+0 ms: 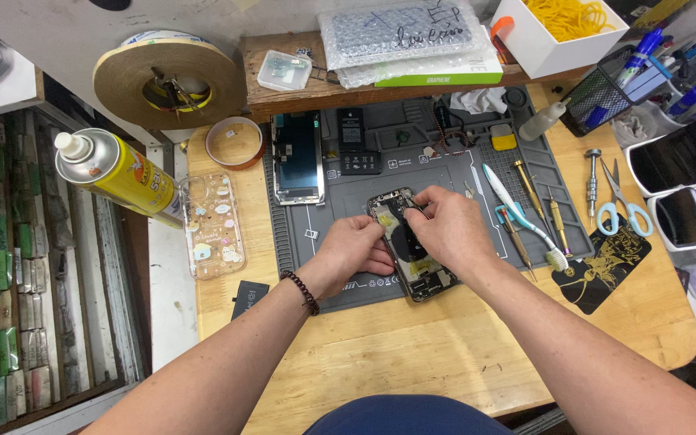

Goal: The person disassembles a smartphone at a repair workbench. They lift the exposed midframe and logic board assembly out of the phone housing, set the housing aside, then use pry tools and tweezers to lift and reposition the battery and internal components on the mat.

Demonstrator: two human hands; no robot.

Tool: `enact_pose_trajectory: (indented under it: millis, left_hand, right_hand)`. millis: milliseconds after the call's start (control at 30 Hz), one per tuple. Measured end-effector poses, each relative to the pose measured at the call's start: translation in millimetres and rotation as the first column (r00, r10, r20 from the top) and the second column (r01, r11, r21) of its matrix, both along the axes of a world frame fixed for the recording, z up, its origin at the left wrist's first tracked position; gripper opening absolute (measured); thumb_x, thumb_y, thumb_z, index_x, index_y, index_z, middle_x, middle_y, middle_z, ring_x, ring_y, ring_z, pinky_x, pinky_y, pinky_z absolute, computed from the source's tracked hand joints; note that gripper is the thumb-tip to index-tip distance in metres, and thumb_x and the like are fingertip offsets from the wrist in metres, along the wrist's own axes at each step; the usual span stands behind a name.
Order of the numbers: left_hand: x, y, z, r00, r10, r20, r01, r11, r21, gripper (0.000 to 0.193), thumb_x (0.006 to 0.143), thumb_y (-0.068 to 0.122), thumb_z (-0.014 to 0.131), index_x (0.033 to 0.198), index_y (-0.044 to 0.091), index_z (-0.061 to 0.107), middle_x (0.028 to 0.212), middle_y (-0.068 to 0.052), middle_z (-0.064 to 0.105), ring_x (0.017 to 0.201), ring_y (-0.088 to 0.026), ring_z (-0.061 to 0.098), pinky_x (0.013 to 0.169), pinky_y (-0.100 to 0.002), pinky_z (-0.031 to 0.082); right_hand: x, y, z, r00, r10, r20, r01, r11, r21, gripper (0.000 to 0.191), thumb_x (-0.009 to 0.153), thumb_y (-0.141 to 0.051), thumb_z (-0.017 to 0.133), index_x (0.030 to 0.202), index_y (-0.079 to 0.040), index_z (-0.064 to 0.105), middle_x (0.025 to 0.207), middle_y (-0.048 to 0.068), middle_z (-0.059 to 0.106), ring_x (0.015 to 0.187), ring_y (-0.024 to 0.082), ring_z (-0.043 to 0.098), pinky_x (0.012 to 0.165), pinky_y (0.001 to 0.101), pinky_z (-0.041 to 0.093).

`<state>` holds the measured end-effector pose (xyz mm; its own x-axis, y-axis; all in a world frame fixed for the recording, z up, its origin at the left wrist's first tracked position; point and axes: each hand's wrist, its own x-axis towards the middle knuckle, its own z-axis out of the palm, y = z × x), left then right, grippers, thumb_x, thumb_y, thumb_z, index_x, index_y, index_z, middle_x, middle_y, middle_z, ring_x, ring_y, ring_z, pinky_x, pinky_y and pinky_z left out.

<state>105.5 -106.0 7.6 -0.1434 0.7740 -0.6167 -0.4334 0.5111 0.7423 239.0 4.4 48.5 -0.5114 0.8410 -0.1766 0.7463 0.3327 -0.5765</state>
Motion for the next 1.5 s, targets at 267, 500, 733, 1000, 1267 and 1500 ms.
enact_pose_trajectory:
  millis: [267,500,733,1000,1267,1500]
  left_hand:
    - [0,-1,1,1.000,0.013,0.023,-0.013,1.000,0.023,0.026,0.103,0.016,0.046,0.109,-0.003,0.062,0.091,-0.015,0.074,0.074,-0.020,0.074,0.069,-0.031,0.065]
    - [0,0,-1,0.999,0.017,0.027,-0.018,0.999,0.036,0.026,0.103,0.017,0.046,0.109,-0.003,0.062,0.091,-0.014,0.074,0.073,-0.020,0.074,0.069,-0.031,0.065]
    - [0,-2,0,1.000,-0.011,0.009,0.011,0.999,0.033,0.027,0.104,0.017,0.046,0.111,-0.001,0.063,0.093,-0.013,0.074,0.076,-0.018,0.074,0.072,-0.030,0.065]
    - [-2,-8,4,0.997,-0.047,0.059,0.040,0.993,0.113,0.027,0.106,0.020,0.048,0.118,0.003,0.065,0.098,-0.009,0.073,0.081,-0.014,0.073,0.076,-0.027,0.064]
    - [-4,-12,7,0.997,-0.077,0.020,0.073,0.988,0.136,0.027,0.105,0.022,0.049,0.118,0.005,0.066,0.098,-0.006,0.074,0.081,-0.013,0.072,0.070,-0.026,0.061]
    - [-14,-5,6,0.993,0.009,-0.120,0.019,0.974,0.226,0.028,0.107,0.023,0.054,0.118,0.006,0.073,0.093,-0.001,0.069,0.077,-0.008,0.059,0.066,-0.025,0.050]
  right_hand:
    - [0,-5,8,1.000,-0.005,0.005,0.005,1.000,0.013,0.029,0.087,-0.023,0.074,0.111,-0.006,0.073,0.086,0.014,0.077,0.078,0.027,0.076,0.071,0.0387,0.059]
    - [4,-6,3,0.999,-0.034,-0.012,0.034,0.999,-0.003,0.024,0.090,-0.020,0.070,0.109,-0.005,0.074,0.088,0.014,0.078,0.079,0.027,0.076,0.073,0.0386,0.059]
    - [4,-5,1,0.998,-0.046,-0.053,0.045,0.999,-0.019,0.023,0.091,-0.021,0.069,0.107,-0.004,0.074,0.088,0.013,0.078,0.078,0.024,0.077,0.073,0.0368,0.059]
    - [16,-10,16,0.995,-0.052,-0.080,0.055,0.998,0.033,0.027,0.090,-0.024,0.072,0.109,-0.005,0.074,0.082,0.011,0.077,0.073,0.023,0.075,0.067,0.0369,0.057]
    - [25,-19,20,0.985,-0.029,-0.171,0.044,0.995,0.086,0.029,0.092,-0.024,0.070,0.113,-0.004,0.071,0.082,0.010,0.077,0.070,0.020,0.075,0.064,0.0341,0.057]
    - [40,-18,34,0.976,-0.035,-0.215,0.051,0.996,0.067,0.029,0.091,-0.025,0.072,0.112,-0.004,0.072,0.077,0.006,0.073,0.063,0.013,0.064,0.059,0.0301,0.052]
